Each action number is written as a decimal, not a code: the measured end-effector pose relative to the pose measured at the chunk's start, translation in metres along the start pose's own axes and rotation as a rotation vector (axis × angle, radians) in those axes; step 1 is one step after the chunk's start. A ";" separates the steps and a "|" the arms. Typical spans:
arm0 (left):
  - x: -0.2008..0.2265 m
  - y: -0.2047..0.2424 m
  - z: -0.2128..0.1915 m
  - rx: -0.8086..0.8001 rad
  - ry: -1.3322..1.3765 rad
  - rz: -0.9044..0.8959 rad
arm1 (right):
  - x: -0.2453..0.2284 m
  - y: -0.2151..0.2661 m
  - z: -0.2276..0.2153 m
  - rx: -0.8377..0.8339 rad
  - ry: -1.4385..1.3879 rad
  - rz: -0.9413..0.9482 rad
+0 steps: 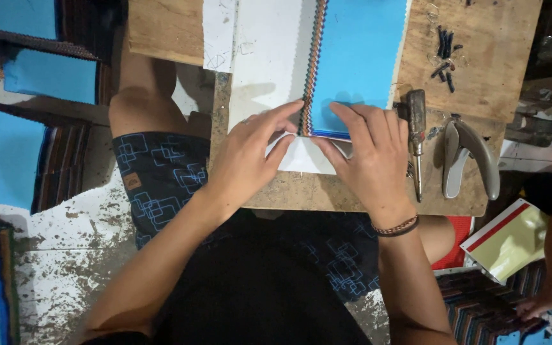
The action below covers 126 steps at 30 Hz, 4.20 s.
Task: The person uses a handheld hole punch to create holes along the edge of a notebook cover. They then place a stack of blue paper sheets into the cover, align the edges, and secure the assembly with a binder clip.
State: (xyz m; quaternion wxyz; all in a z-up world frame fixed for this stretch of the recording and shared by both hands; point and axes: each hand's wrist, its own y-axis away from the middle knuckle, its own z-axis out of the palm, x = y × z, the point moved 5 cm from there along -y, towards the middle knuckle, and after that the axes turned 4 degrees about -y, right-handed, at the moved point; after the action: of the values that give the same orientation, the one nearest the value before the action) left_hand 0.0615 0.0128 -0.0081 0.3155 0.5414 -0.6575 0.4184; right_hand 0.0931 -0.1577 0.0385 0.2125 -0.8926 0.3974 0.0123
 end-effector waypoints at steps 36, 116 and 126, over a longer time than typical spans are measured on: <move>0.001 0.010 0.014 -0.098 -0.162 0.087 | 0.002 0.022 -0.004 0.077 0.362 -0.129; -0.042 -0.091 0.075 0.151 0.613 -0.241 | 0.115 -0.035 0.050 0.091 -1.192 0.883; -0.041 -0.086 0.068 0.122 0.624 -0.238 | 0.109 -0.036 0.052 0.121 -0.963 0.815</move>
State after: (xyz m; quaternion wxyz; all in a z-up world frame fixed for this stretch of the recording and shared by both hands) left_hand 0.1570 -0.0347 -0.0564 0.5154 0.4781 -0.4351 0.5625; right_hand 0.2009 -0.1931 -0.0161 0.3960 -0.5504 0.5654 0.4697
